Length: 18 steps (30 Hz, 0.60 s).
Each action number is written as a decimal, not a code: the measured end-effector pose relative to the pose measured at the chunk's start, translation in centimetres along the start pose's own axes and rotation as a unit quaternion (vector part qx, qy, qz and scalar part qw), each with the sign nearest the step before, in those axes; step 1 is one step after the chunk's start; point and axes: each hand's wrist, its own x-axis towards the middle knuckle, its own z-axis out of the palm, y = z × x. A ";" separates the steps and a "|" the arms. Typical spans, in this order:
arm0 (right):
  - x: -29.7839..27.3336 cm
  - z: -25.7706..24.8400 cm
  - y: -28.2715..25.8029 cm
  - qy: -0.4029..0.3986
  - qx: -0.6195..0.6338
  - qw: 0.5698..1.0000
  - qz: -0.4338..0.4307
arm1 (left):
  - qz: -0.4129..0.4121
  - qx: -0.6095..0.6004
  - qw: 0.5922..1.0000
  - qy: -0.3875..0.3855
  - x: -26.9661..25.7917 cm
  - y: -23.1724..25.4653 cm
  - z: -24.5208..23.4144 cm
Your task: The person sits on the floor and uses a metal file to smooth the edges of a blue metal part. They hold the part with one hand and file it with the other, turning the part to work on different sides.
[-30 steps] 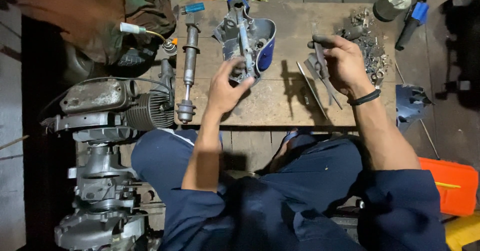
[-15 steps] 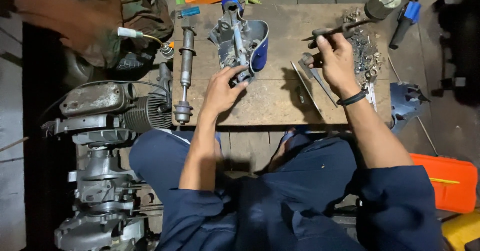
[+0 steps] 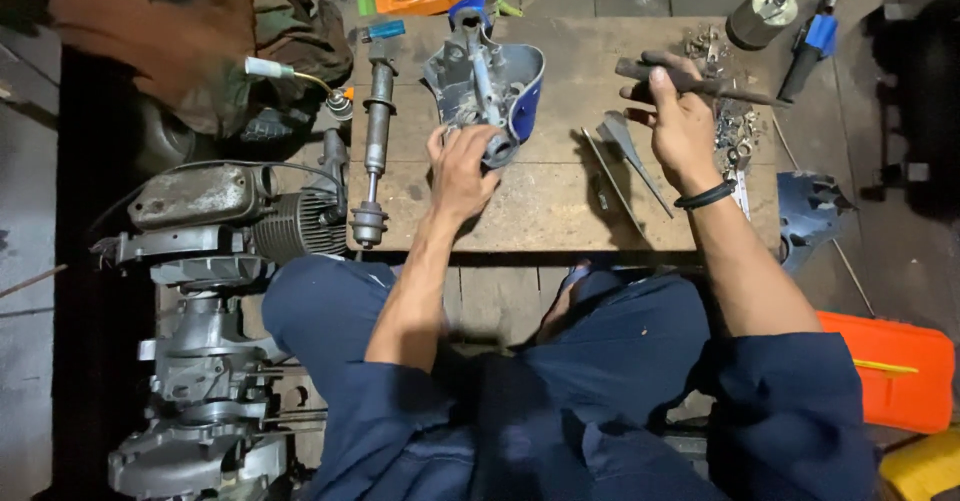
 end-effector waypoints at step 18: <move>-0.5 2.4 -4.5 0.058 0.246 0.966 0.044 | 0.114 -0.035 0.993 -0.006 11.4 4.5 -12.7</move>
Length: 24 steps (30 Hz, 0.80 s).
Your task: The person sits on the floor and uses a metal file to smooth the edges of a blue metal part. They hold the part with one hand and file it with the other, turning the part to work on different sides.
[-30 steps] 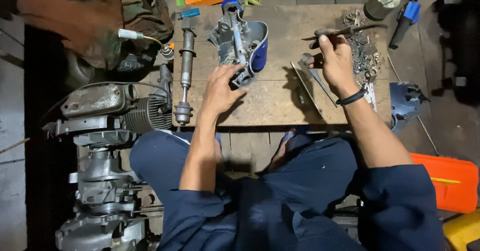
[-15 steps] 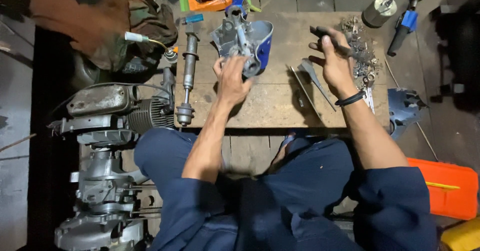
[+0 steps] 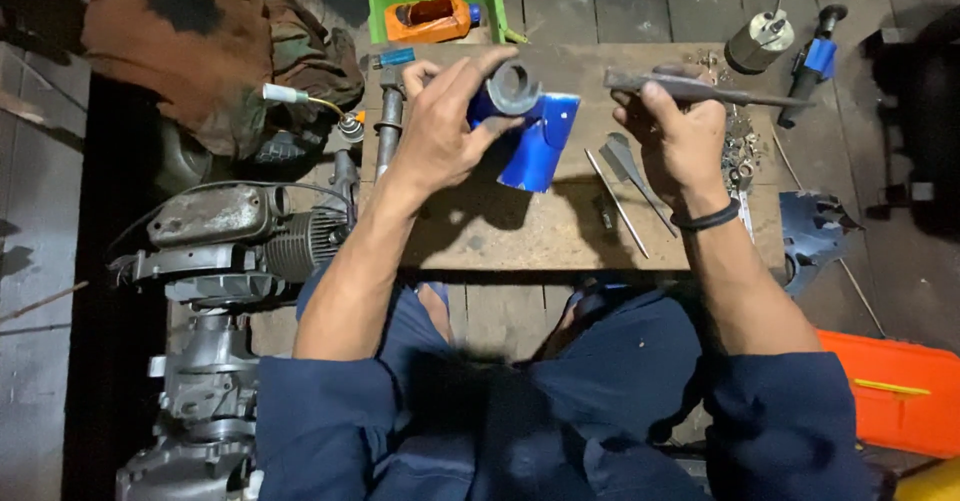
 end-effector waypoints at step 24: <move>-3.0 7.2 1.1 -0.095 -0.252 0.950 -0.155 | 0.027 -0.073 0.994 0.077 -3.2 -0.1 -1.5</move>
